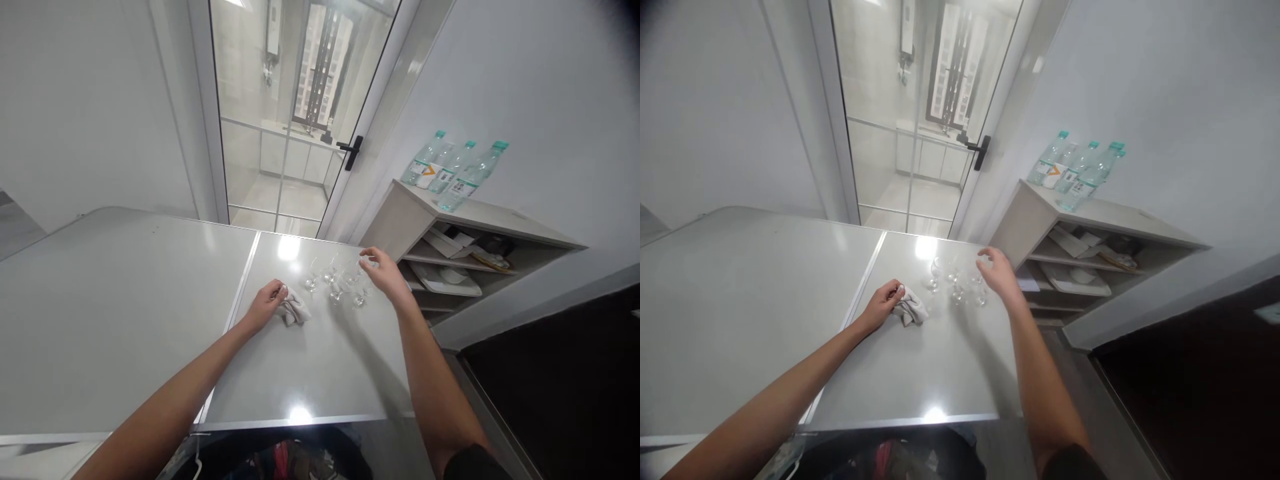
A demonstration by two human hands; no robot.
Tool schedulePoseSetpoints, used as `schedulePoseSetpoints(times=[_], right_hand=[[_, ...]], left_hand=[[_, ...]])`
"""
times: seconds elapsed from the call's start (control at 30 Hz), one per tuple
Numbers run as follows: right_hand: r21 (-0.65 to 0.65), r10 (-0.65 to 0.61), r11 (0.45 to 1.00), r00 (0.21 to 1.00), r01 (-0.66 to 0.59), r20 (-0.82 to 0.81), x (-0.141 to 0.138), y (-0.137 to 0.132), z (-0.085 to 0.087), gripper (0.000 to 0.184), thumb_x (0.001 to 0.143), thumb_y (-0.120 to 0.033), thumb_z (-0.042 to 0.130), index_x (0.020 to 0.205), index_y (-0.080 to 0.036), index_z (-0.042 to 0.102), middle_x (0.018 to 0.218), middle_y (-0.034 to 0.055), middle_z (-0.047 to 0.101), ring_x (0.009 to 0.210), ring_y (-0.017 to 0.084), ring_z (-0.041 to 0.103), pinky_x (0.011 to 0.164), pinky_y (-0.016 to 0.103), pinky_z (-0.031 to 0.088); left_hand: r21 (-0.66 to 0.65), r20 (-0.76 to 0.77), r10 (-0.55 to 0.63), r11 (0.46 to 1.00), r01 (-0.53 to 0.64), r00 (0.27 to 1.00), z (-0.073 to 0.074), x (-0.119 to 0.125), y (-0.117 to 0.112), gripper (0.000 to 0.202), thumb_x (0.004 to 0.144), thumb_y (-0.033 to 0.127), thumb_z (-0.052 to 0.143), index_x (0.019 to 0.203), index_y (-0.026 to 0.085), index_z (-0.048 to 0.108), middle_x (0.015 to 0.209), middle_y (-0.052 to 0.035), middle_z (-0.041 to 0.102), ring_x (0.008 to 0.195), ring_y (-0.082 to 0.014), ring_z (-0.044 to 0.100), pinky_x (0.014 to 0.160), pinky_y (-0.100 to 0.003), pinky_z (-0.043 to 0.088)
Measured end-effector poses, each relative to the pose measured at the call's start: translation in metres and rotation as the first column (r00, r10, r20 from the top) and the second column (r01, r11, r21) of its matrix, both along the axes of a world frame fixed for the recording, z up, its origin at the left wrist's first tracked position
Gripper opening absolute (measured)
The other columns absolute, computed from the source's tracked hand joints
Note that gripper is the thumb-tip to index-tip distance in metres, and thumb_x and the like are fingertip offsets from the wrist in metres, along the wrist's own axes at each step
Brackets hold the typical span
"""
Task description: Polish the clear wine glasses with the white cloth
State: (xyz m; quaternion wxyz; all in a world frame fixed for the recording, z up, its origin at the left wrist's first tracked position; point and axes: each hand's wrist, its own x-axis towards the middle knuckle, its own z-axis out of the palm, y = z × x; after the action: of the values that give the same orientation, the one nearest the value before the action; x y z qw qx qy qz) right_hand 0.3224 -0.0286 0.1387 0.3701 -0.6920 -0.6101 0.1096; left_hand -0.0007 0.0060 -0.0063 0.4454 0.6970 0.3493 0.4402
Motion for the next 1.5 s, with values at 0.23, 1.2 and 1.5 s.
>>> schedulePoseSetpoints(times=[0.23, 1.2, 1.5], right_hand=[[-0.320, -0.061, 0.948, 0.977, -0.007, -0.202, 0.027, 0.022, 0.010, 0.045, 0.092, -0.063, 0.055, 0.115, -0.027, 0.068, 0.140, 0.0162, 0.059, 0.116, 0.036, 0.060, 0.077, 0.051, 0.060], [-0.363, 0.310, 0.905, 0.928, -0.221, 0.208, 0.011, 0.036, -0.001, 0.046, 0.104, -0.045, 0.040, 0.142, -0.025, 0.058, 0.154, 0.0099, 0.053, 0.136, 0.027, 0.055, 0.115, 0.042, 0.044], [-0.458, 0.427, 0.814, 0.902, -0.356, 0.058, 0.006, 0.033, 0.007, 0.048, 0.098, -0.040, 0.055, 0.146, -0.037, 0.055, 0.156, 0.0058, 0.047, 0.126, 0.029, 0.062, 0.090, 0.035, 0.058]], left_hand=[[-0.027, -0.019, 0.003, 1.000, -0.003, 1.000, -0.003, 0.000, 0.003, 0.039, 0.098, 0.053, 0.052, 0.079, 0.019, 0.055, 0.073, 0.0029, 0.045, 0.067, -0.0131, 0.041, 0.063, -0.026, 0.034], [-0.051, -0.024, -0.045, 0.998, 0.044, 0.999, -0.013, 0.003, 0.008, 0.039, 0.099, 0.052, 0.051, 0.080, 0.018, 0.054, 0.078, 0.0022, 0.047, 0.074, -0.0138, 0.046, 0.069, -0.026, 0.039], [-0.059, -0.026, -0.047, 0.997, 0.046, 0.999, -0.011, 0.004, 0.006, 0.038, 0.099, 0.051, 0.051, 0.080, 0.018, 0.053, 0.077, 0.0029, 0.044, 0.073, -0.0132, 0.043, 0.067, -0.025, 0.036]])
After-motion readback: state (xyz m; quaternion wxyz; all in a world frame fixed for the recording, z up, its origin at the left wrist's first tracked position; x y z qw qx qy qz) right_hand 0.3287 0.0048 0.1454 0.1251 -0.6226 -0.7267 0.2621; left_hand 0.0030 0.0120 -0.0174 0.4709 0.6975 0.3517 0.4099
